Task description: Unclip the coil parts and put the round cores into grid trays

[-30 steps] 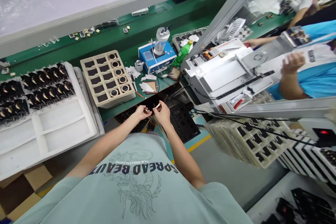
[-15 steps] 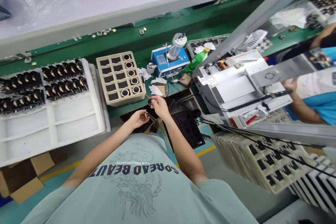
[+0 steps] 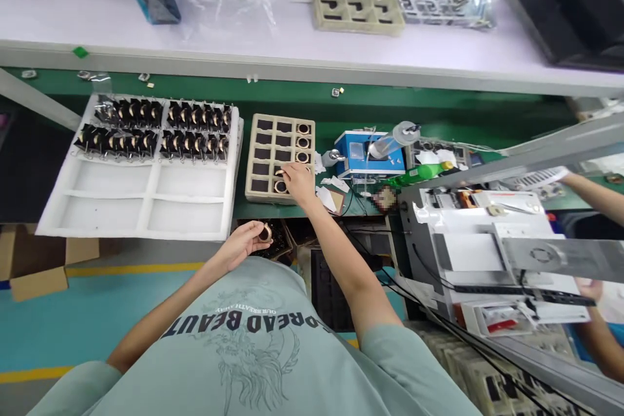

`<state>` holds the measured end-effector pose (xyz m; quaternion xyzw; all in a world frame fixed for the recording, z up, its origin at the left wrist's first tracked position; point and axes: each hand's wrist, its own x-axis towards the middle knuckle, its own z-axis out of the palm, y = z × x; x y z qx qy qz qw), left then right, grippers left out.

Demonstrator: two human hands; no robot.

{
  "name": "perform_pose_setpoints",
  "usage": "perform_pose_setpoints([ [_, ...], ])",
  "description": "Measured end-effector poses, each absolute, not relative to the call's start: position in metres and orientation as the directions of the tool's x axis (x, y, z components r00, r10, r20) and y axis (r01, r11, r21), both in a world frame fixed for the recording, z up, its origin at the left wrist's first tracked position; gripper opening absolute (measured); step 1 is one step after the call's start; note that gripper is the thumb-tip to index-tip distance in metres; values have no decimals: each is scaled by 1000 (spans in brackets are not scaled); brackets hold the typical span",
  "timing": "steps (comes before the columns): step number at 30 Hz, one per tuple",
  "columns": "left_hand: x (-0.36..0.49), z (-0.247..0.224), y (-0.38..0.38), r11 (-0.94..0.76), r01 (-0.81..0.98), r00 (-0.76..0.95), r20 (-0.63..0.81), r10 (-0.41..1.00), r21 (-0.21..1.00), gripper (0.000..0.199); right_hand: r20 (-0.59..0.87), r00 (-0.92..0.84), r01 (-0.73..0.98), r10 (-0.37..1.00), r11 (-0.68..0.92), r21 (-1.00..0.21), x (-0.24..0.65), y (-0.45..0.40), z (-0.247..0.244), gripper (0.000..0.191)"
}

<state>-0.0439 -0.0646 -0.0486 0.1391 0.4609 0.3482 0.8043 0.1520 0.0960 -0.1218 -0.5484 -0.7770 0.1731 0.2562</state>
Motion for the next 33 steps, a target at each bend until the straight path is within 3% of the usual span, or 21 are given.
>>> perform_pose_setpoints([
  [4, -59, -45, -65, 712, -470, 295, -667, 684, 522, 11, 219, -291, 756, 931, 365, -544, 154, 73, -125, 35],
  [11, -58, -31, -50, 714, -462, 260, -690, 676, 525, 2, 202, -171, 779, 965, 257, -572, 140, 78, -121, 34],
  [17, -51, -26, -36, 610, -456, 70, -658, 750, 648, 9, 142, -75, 792, 987, 145, -593, 135, 88, -117, 29],
  [22, -50, -27, -23, 556, -509, 8, -642, 767, 658, 11, 190, -20, 734, 982, 143, -664, 135, 67, -92, 30],
  [24, -49, -28, -19, 531, -522, -24, -634, 773, 668, 13, 241, -83, 669, 967, 234, -706, 131, 44, -75, 33],
  [28, -42, -33, -18, 456, -543, -69, -579, 813, 705, 22, 251, -392, 518, 885, 438, -734, 116, -2, -52, 36],
  [33, -43, -30, -22, 486, -488, 7, -553, 833, 726, 16, 236, -393, 543, 889, 431, -721, 104, -8, -59, 35],
])
